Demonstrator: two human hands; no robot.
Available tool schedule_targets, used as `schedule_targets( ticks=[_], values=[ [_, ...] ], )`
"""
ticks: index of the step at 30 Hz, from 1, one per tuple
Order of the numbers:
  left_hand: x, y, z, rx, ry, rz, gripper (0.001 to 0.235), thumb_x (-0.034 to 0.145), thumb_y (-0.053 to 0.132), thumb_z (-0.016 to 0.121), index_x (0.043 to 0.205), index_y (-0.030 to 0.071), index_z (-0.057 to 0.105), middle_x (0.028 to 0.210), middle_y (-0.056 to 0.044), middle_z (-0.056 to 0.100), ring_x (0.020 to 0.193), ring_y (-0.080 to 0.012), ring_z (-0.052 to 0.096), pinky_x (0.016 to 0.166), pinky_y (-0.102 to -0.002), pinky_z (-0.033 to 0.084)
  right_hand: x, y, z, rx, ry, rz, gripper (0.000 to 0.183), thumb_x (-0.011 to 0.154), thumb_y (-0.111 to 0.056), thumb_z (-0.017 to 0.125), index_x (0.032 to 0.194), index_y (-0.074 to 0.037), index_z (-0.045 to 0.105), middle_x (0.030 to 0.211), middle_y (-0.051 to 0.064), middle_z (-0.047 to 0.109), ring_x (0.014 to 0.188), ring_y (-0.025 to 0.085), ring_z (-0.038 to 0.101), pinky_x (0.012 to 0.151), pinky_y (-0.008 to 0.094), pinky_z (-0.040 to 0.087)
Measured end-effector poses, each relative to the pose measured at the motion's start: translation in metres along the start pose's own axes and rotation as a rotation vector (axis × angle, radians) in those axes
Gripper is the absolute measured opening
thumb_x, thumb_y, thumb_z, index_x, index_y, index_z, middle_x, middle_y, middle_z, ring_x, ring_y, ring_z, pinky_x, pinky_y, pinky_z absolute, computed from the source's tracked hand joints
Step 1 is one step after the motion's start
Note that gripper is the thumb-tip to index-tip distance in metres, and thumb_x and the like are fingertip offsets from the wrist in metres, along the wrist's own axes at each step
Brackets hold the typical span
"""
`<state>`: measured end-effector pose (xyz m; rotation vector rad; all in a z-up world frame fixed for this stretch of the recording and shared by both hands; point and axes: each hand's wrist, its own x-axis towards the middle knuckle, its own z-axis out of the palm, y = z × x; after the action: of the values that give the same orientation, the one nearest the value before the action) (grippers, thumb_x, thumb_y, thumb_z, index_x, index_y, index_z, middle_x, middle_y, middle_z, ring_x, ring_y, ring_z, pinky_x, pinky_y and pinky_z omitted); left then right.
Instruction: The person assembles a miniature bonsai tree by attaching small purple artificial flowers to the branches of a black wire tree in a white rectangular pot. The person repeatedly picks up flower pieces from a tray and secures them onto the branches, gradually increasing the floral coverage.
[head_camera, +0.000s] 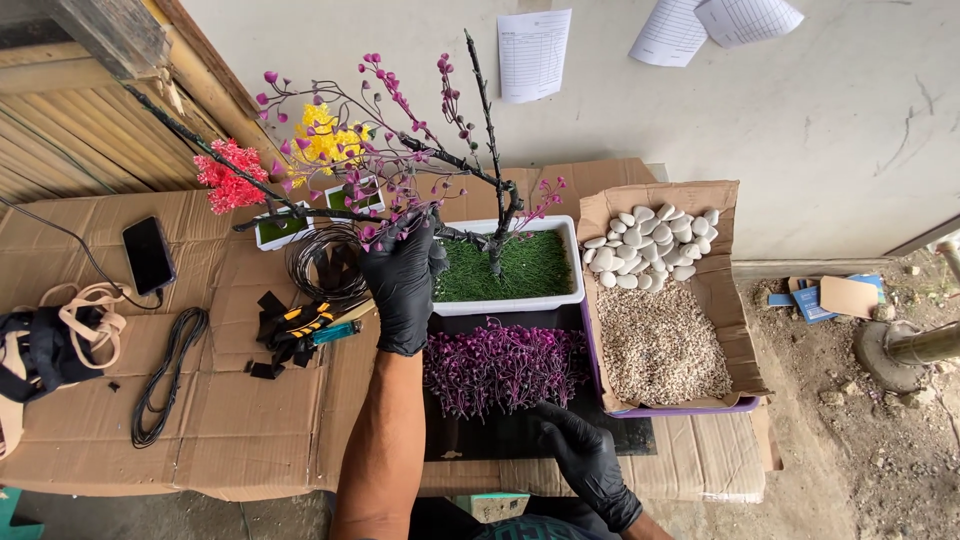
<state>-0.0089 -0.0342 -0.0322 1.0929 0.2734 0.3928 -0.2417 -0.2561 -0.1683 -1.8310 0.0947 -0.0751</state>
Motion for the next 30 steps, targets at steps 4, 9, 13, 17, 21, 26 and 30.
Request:
schedule_targets(
  ticks=[4,9,13,17,21,26,30],
  values=[
    [0.003,0.005,0.002,0.016,-0.008,0.007,0.017,0.091,0.008,0.075,0.108,0.006,0.078,0.076,-0.006,0.074,0.052,-0.0109,0.060,0.045,-0.027,0.050,0.006,0.004,0.007,0.066,-0.040,0.037,0.031,0.088,-0.010,0.073,0.119,-0.011,0.079,0.108,0.006,0.086,0.095,0.010,0.080,0.087,0.024,0.066],
    [0.001,0.009,0.004,-0.025,0.011,-0.006,0.014,0.088,0.009,0.078,0.102,0.008,0.077,0.062,-0.007,0.066,0.051,-0.0135,0.061,0.044,-0.030,0.049,0.007,0.000,0.010,0.070,-0.074,0.021,0.030,0.090,-0.012,0.071,0.119,-0.012,0.079,0.100,0.005,0.087,0.075,0.008,0.081,0.075,0.024,0.067],
    [-0.005,0.019,0.008,-0.046,-0.020,0.065,0.015,0.086,0.014,0.081,0.099,0.007,0.076,0.060,-0.007,0.064,0.045,-0.0141,0.056,0.040,-0.028,0.042,0.003,0.010,0.009,0.086,-0.053,0.050,0.030,0.089,-0.011,0.072,0.118,-0.010,0.079,0.108,0.008,0.086,0.091,0.012,0.082,0.082,0.025,0.068],
    [-0.003,0.019,0.006,-0.025,0.003,0.067,0.010,0.087,0.007,0.079,0.094,0.005,0.074,0.060,-0.010,0.065,0.044,-0.0174,0.058,0.037,-0.031,0.043,0.001,0.006,0.004,0.058,-0.055,0.032,0.030,0.091,-0.011,0.068,0.119,-0.012,0.080,0.105,0.004,0.087,0.081,0.008,0.080,0.077,0.023,0.067],
    [-0.002,0.011,0.001,-0.019,-0.024,0.051,0.023,0.087,0.012,0.080,0.108,0.004,0.075,0.065,-0.006,0.067,0.054,-0.0140,0.062,0.043,-0.029,0.052,-0.001,0.010,0.003,0.078,-0.044,0.062,0.030,0.090,-0.010,0.070,0.118,-0.010,0.080,0.119,0.008,0.082,0.099,0.011,0.079,0.086,0.024,0.066],
    [0.005,0.009,0.005,0.049,-0.001,-0.043,0.018,0.090,0.011,0.075,0.108,0.005,0.076,0.063,-0.006,0.066,0.051,-0.0133,0.060,0.045,-0.029,0.050,-0.001,0.012,0.006,0.131,-0.038,0.114,0.029,0.090,-0.009,0.070,0.116,-0.008,0.081,0.099,0.007,0.087,0.077,0.011,0.080,0.074,0.026,0.070],
    [0.003,0.016,0.011,0.205,-0.015,0.062,0.009,0.092,0.007,0.070,0.099,0.005,0.076,0.067,-0.004,0.067,0.053,-0.0128,0.063,0.042,-0.027,0.054,0.000,0.010,0.006,0.083,-0.033,0.089,0.028,0.089,-0.010,0.071,0.115,-0.009,0.081,0.098,0.007,0.088,0.079,0.010,0.081,0.074,0.024,0.069]
  ],
)
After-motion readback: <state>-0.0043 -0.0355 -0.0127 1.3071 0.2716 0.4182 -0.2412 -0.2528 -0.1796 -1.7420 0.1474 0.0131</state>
